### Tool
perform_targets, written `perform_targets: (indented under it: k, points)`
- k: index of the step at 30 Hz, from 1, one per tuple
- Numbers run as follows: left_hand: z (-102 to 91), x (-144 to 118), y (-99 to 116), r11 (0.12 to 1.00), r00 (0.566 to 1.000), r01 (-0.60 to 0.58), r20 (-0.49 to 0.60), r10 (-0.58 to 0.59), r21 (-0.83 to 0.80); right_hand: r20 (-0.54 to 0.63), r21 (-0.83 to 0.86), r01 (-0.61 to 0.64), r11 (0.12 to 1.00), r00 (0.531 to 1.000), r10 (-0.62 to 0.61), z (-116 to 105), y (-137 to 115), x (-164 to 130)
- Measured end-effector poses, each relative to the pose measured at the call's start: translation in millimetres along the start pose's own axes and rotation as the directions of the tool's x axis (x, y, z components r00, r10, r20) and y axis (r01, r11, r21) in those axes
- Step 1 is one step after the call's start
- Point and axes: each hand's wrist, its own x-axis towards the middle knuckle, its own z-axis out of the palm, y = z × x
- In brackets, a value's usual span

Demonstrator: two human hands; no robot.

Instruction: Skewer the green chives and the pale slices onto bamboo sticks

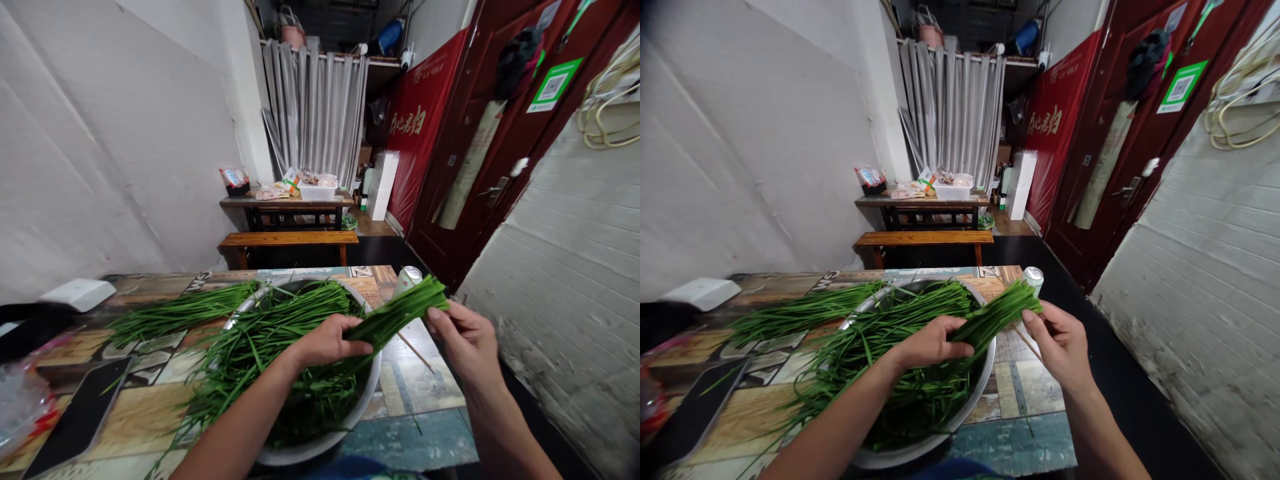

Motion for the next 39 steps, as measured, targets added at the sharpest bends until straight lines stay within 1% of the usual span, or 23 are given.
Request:
perform_targets:
  k: [1,2,3,4,5,6,8,9,10,11,12,13,14,16,17,18,20,23,27,30,32,36,39]
  points:
    - [3.4,-9.0,1.2,0.999,0.999,0.039,0.036,-0.04,0.008,0.0,0.051,-0.019,0.999,1.0,0.019,-0.1,-0.3,-2.1]
    - [5.2,-19.1,0.5,0.997,0.995,0.075,0.057,-0.077,0.032,0.027,0.108,-0.062,0.992,0.998,0.059,1.7,3.2,-5.8]
    - [5.3,-30.1,-2.3,0.991,0.992,0.103,0.066,-0.109,0.081,0.083,0.164,-0.138,0.977,0.989,0.126,5.7,10.2,-11.2]
    - [3.5,-41.5,-7.0,0.979,0.988,0.125,0.068,-0.137,0.16,0.151,0.226,-0.22,0.949,0.97,0.188,11.5,20.4,-18.0]
    - [0.0,-52.5,-13.1,0.958,0.984,0.146,0.068,-0.167,0.247,0.208,0.274,-0.312,0.91,0.943,0.26,18.9,33.0,-26.1]
    - [-4.8,-62.6,-20.1,0.927,0.975,0.168,0.083,-0.207,0.334,0.239,0.307,-0.401,0.863,0.91,0.338,27.0,46.9,-34.9]
    - [-17.0,-77.4,-33.7,0.848,0.949,0.214,0.102,-0.298,0.486,0.242,0.354,-0.535,0.767,0.845,0.478,42.3,74.4,-52.1]
    - [-23.5,-80.7,-39.1,0.804,0.941,0.239,0.073,-0.33,0.544,0.219,0.361,-0.571,0.737,0.821,0.528,48.1,86.0,-59.3]
    - [-29.8,-80.8,-43.3,0.762,0.939,0.265,0.021,-0.343,0.59,0.191,0.385,-0.587,0.712,0.805,0.561,52.1,95.3,-65.0]
    - [-35.4,-77.3,-46.3,0.731,0.943,0.285,-0.043,-0.331,0.621,0.18,0.397,-0.597,0.697,0.795,0.579,54.3,102.1,-69.0]
    - [-39.8,-70.4,-48.6,0.712,0.95,0.294,-0.11,-0.293,0.638,0.173,0.402,-0.599,0.693,0.793,0.584,54.9,106.5,-71.3]
    - [-42.7,-60.4,-50.7,0.708,0.958,0.283,-0.159,-0.238,0.647,0.174,0.4,-0.598,0.695,0.794,0.583,54.3,108.7,-72.2]
    - [-43.7,-48.3,-53.3,0.719,0.969,0.247,-0.183,-0.168,0.65,0.176,0.389,-0.595,0.703,0.797,0.578,53.0,109.1,-72.1]
    - [-40.4,-21.7,-61.4,0.736,0.984,0.146,-0.177,-0.036,0.661,0.169,0.363,-0.585,0.725,0.807,0.566,50.0,107.1,-70.5]
    - [-36.6,-9.3,-67.1,0.727,0.987,0.108,-0.16,0.002,0.678,0.163,0.355,-0.58,0.734,0.811,0.562,48.7,105.5,-69.7]
    - [-31.9,1.3,-73.4,0.71,0.989,0.087,-0.144,0.02,0.698,0.158,0.35,-0.577,0.738,0.813,0.56,47.8,104.0,-69.1]
    - [-22.4,15.2,-85.7,0.679,0.988,0.076,-0.145,0.045,0.73,0.16,0.347,-0.577,0.74,0.813,0.559,46.6,101.9,-68.9]
    - [-14.1,19.0,-96.6,0.654,0.984,0.09,-0.168,0.057,0.751,0.166,0.334,-0.58,0.743,0.812,0.559,45.8,101.3,-69.8]
    - [-13.7,13.3,-98.7,0.67,0.982,0.078,-0.174,0.078,0.738,0.154,0.313,-0.576,0.755,0.816,0.558,46.0,102.5,-69.1]
    - [-14.1,15.7,-101.5,0.692,0.965,0.097,-0.238,0.111,0.715,0.151,0.303,-0.572,0.762,0.819,0.554,46.9,102.7,-67.1]
    - [-13.3,19.9,-105.1,0.687,0.956,0.112,-0.266,0.121,0.718,0.15,0.291,-0.565,0.772,0.824,0.547,47.1,102.5,-65.8]
    - [-9.2,25.6,-109.5,0.651,0.965,0.15,-0.254,0.068,0.744,0.155,0.238,-0.561,0.793,0.828,0.539,46.4,102.7,-64.4]
    - [-6.3,25.4,-107.5,0.587,0.959,0.208,-0.283,0.038,0.783,0.158,0.221,-0.564,0.795,0.825,0.542,46.2,103.7,-63.7]
